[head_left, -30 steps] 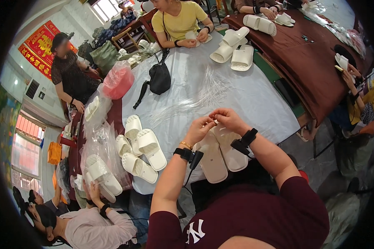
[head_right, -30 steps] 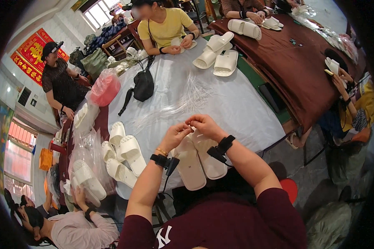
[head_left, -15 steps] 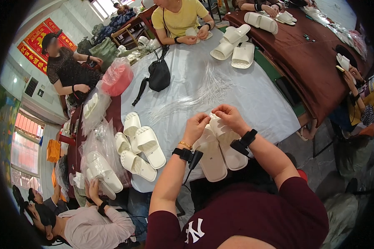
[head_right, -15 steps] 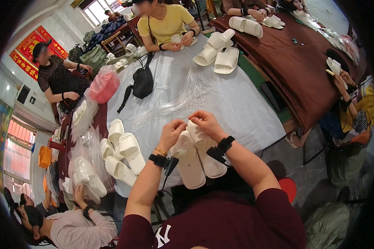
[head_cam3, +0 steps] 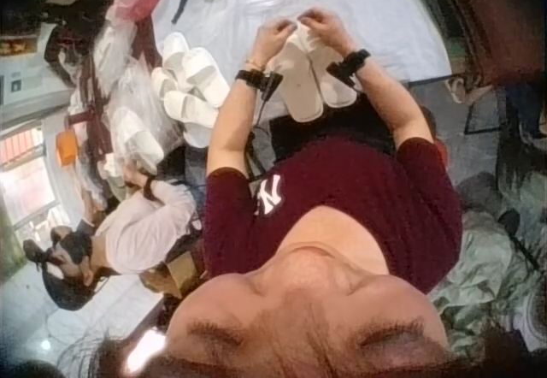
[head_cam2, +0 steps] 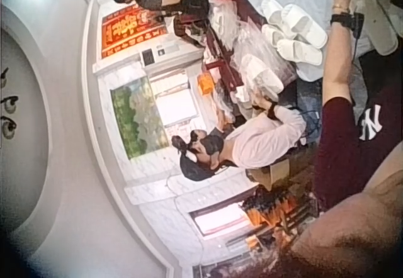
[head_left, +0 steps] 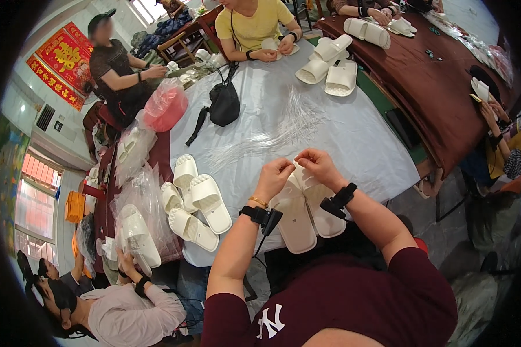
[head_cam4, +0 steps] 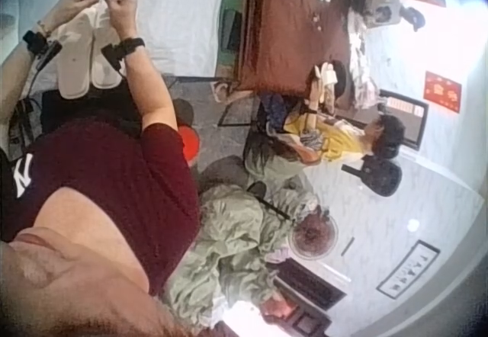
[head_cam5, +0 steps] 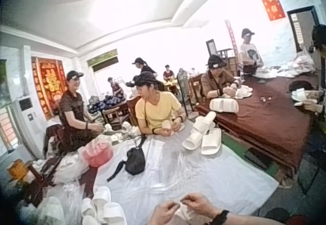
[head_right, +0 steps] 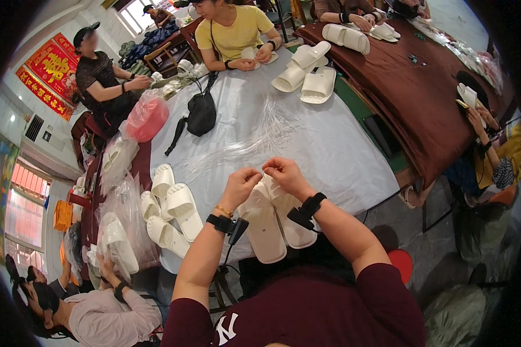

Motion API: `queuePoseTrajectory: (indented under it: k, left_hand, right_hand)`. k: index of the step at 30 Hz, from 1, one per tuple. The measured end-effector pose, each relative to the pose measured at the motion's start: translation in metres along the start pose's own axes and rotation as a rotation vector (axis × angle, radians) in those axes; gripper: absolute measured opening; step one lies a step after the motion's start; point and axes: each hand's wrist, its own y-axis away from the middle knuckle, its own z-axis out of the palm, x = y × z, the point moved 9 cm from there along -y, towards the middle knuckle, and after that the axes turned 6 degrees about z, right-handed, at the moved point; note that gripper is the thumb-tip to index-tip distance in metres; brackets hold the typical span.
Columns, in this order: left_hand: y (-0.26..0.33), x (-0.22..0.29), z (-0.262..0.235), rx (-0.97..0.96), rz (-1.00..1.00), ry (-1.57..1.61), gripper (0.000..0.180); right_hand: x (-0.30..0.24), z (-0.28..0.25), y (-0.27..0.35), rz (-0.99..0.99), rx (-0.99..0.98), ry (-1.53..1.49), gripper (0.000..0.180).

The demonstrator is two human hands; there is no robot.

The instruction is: Assembling and inspecting white plastic sandals at a factory assembly table.

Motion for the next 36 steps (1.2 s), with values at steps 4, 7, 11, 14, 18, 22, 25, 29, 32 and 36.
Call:
queuePoseTrajectory:
  k: [4, 7, 11, 14, 18, 22, 25, 29, 32, 36]
  left_hand:
    - [0.000, -0.001, 0.000, -0.052, -0.002, -0.064, 0.019]
    - [0.002, -0.002, 0.000, -0.043, 0.023, -0.116, 0.019]
    - [0.002, -0.005, 0.006, -0.042, 0.029, -0.111, 0.020]
    - [0.004, -0.006, 0.006, -0.031, 0.037, -0.082, 0.020]
    - [0.005, -0.009, 0.002, 0.054, 0.014, -0.038, 0.020]
    - [0.008, -0.020, 0.000, 0.090, -0.120, 0.026, 0.021]
    - [0.008, -0.016, 0.001, 0.106, -0.071, 0.004, 0.021]
    - [0.009, -0.019, 0.004, 0.095, -0.053, 0.020, 0.021]
    - [0.009, -0.014, 0.004, 0.095, -0.021, -0.002, 0.020]
    - [0.010, -0.016, 0.002, 0.118, 0.018, -0.050, 0.018]
  right_hand:
    - [-0.006, 0.006, 0.001, -0.025, -0.008, 0.056, 0.013]
    - [-0.003, 0.009, 0.001, -0.042, -0.023, 0.114, 0.013]
    - [0.002, 0.005, 0.001, -0.064, 0.010, 0.168, 0.014]
    - [0.007, 0.006, 0.000, -0.071, 0.018, 0.159, 0.013]
    - [0.014, 0.006, -0.002, -0.035, 0.015, 0.086, 0.010]
    - [0.006, 0.009, 0.002, -0.054, 0.011, 0.126, 0.006]
    - [0.015, 0.006, 0.001, -0.018, 0.010, 0.054, 0.006]
    - [0.013, 0.007, 0.003, -0.026, 0.006, 0.074, 0.007]
    - [0.012, 0.007, 0.003, -0.028, 0.014, 0.103, 0.007]
    - [0.007, 0.012, 0.004, -0.040, 0.007, 0.218, 0.008]
